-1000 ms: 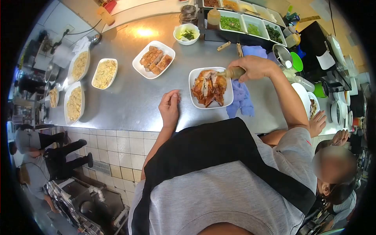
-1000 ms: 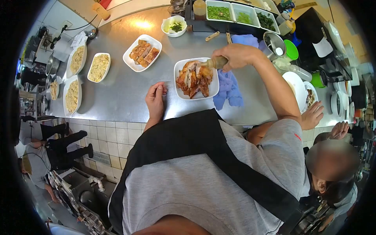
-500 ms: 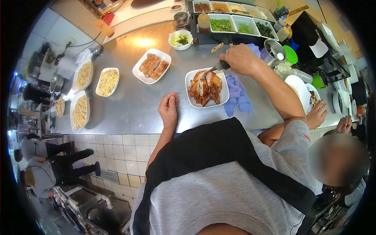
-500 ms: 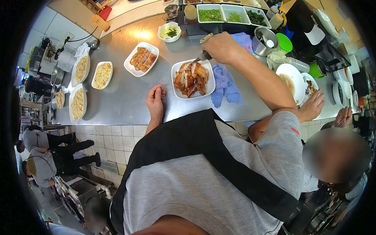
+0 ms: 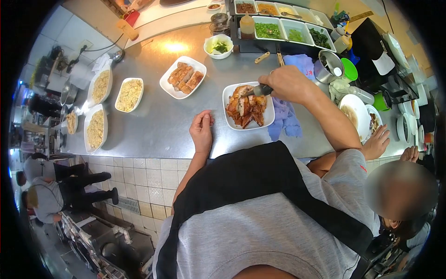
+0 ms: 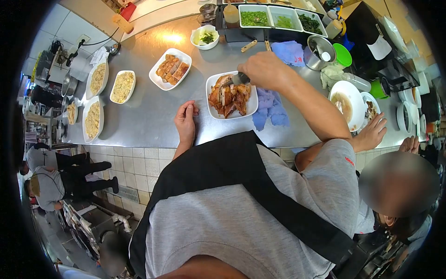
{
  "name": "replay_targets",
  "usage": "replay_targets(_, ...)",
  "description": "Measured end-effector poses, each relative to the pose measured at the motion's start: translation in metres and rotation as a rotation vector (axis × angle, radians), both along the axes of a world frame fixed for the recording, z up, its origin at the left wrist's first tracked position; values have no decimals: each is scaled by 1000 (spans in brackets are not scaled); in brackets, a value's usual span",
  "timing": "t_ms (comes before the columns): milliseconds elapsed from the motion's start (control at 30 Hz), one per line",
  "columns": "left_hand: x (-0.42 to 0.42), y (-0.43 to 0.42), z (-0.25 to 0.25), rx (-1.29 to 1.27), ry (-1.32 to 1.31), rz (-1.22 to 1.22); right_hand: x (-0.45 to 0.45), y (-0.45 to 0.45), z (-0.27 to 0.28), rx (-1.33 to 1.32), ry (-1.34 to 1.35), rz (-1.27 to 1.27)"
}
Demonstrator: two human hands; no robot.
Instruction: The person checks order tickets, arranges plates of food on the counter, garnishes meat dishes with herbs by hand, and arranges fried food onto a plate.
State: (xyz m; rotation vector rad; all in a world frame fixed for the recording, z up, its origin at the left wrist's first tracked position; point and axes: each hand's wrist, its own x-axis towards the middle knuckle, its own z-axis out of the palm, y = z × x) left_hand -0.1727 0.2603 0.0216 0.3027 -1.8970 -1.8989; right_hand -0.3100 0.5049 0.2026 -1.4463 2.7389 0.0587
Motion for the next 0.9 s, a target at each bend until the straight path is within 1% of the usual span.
replay_targets(33,0,0,0,8,-6,-1,-4,1,-1,-2,-16,-22)
replay_targets(133,0,0,1,-4,-13,0,-17,11,4,130,-249,-65)
replay_targets(233,-1,0,2,-52,-37,7,-44,32,-12,-59,-619,92)
replay_targets(333,-1,3,7,-60,-34,-1,-68,44,2,-177,-778,22)
replay_targets(433,-1,4,7,-58,-36,-4,-111,47,10,-626,-927,-70)
replay_targets(467,-1,4,6,-60,-42,3,-128,44,18,-668,-762,-173)
replay_targets(500,-2,4,7,-64,-48,6,-150,38,15,-797,-412,-94)
replay_targets(533,-2,4,7,-68,-56,6,-162,27,23,-855,-267,-182)
replay_targets(633,-3,6,10,-38,-71,24,-228,-5,-2,-1191,-299,-228)
replay_targets(700,-2,5,9,-59,-57,20,-260,-25,-26,-1277,-374,-300)
replay_targets(733,-3,5,8,-68,-51,19,-298,-33,-58,-1224,-308,-286)
replay_targets(767,-2,6,10,-52,-51,16,-274,-39,-41,-1103,-220,-380)
replay_targets(867,-3,7,10,-16,-49,14,-278,-50,-47,-839,-179,-496)
replay_targets(900,-3,9,13,2,-43,13,-287,-50,-59,-774,-145,-454)
